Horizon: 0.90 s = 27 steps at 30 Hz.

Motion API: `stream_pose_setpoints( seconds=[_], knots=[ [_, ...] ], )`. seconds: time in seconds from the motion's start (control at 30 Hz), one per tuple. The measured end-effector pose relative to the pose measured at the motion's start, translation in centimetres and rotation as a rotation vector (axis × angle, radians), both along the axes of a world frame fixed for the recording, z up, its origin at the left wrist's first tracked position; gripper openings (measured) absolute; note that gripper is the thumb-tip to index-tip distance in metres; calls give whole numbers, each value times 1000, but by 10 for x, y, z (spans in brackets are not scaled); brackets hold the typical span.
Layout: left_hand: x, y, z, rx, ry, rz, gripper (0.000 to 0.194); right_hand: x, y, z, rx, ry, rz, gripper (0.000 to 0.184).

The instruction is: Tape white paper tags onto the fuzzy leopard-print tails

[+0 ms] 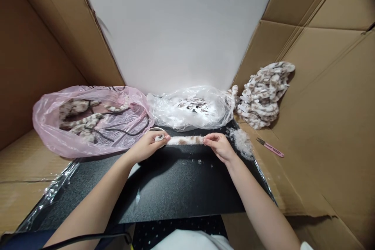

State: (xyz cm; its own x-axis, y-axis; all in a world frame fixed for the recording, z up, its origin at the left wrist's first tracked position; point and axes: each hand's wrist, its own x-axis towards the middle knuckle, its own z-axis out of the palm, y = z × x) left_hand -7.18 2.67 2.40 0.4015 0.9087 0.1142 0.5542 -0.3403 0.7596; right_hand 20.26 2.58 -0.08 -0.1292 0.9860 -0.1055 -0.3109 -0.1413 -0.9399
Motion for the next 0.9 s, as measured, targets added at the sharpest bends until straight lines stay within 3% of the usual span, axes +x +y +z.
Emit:
stream_pose_setpoints(
  seconds=[0.2,0.43,0.6,0.9],
  knots=[
    [-6,3,-1,-31,5,36,37,-2,-1,0,3,-16,12,29],
    [-7,2,3,-28,-17,51,38,5,0,4,133,-232,48,26],
    [-5,-1,9,-33,-109,85,37,13,3,5,156,-269,-7,27],
    [-5,4,-2,1,-41,26,34,12,2,1,191,-348,140,27]
  ],
)
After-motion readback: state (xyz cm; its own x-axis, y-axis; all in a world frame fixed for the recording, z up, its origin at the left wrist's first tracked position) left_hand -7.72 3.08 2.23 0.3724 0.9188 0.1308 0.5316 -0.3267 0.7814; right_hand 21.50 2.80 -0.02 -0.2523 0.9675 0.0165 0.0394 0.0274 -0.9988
